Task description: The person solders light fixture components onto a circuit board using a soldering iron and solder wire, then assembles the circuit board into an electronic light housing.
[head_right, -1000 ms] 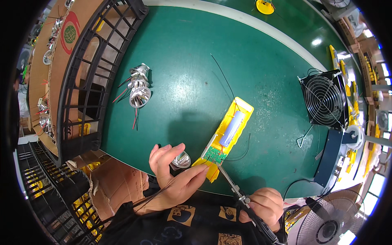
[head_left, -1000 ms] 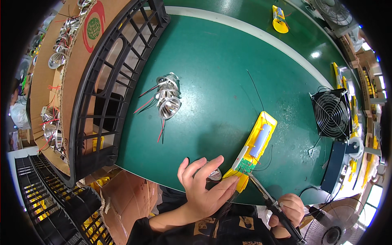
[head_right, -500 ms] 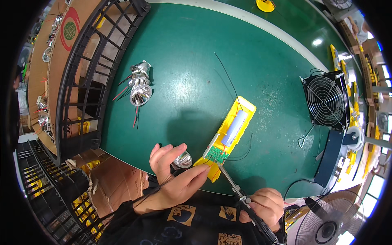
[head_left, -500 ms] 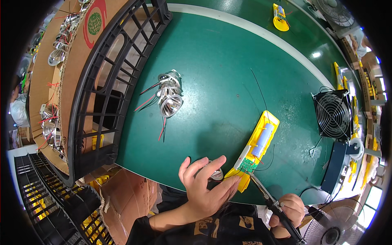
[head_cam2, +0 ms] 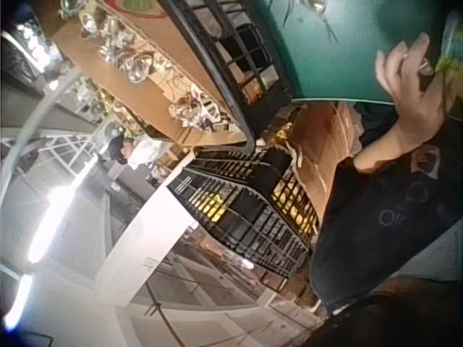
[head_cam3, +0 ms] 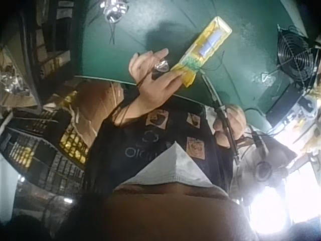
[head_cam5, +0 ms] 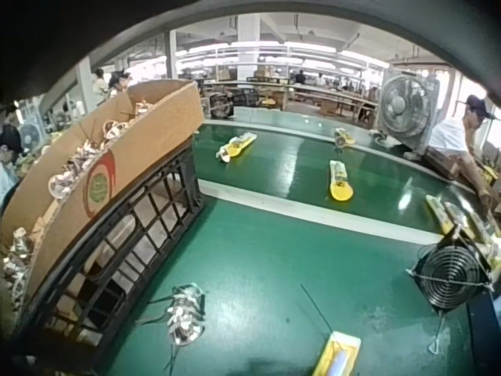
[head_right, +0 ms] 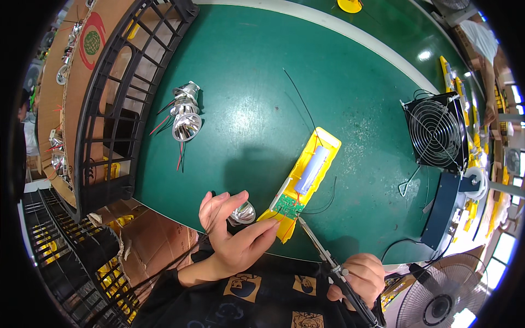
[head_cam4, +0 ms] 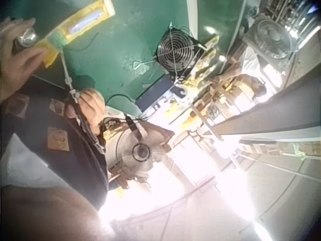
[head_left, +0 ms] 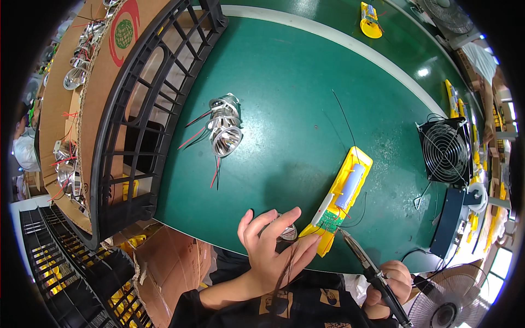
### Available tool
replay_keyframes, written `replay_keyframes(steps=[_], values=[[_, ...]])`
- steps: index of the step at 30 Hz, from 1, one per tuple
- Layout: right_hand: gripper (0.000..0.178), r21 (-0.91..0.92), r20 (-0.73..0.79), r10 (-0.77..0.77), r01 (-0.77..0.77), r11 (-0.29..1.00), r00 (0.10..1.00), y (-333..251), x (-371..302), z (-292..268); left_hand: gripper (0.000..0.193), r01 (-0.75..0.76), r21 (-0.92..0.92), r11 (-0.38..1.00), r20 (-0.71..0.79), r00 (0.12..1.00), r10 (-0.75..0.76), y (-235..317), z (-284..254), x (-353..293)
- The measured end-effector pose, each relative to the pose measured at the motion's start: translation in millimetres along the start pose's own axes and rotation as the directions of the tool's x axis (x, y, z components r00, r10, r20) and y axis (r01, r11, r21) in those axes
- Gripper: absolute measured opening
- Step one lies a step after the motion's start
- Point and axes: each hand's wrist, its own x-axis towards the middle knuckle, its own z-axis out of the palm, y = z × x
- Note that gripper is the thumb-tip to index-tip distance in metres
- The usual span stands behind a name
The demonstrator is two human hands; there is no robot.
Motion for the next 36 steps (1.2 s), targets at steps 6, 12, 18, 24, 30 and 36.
replay_keyframes(steps=[6,12,18,24,30,36], values=[[0.039,-0.022,-0.009,0.052,-0.052,0.998,0.999,-1.4,-5.9,3.3,0.016,0.055,-0.06,0.997,-0.038,0.998,-0.057,1.3,2.2,0.0],[0.041,-0.03,-0.036,0.039,-0.041,0.999,0.999,-0.3,-11.0,1.1,0.015,0.009,-0.014,1.0,0.013,1.0,-0.009,2.9,1.9,0.2],[0.044,-0.012,-0.061,0.019,-0.02,1.0,0.998,2.5,-18.6,-1.5,0.014,0.009,0.017,1.0,0.003,1.0,-0.009,3.8,3.0,-0.4],[0.033,0.014,-0.177,-0.012,0.014,1.0,0.984,4.5,-24.4,-3.2,0.009,-0.008,0.046,0.999,-0.066,0.998,0.011,4.3,7.1,-2.3],[0.03,-0.012,-0.205,-0.072,0.071,0.997,0.976,8.3,-36.6,-15.4,0.037,0.072,-0.038,0.997,0.123,0.99,-0.067,24.3,-17.9,11.2],[0.025,0.028,-0.313,0.038,-0.031,0.999,0.949,15.0,-45.1,-22.8,0.05,-0.069,0.161,0.985,0.283,0.959,0.021,23.4,-24.0,29.5]])
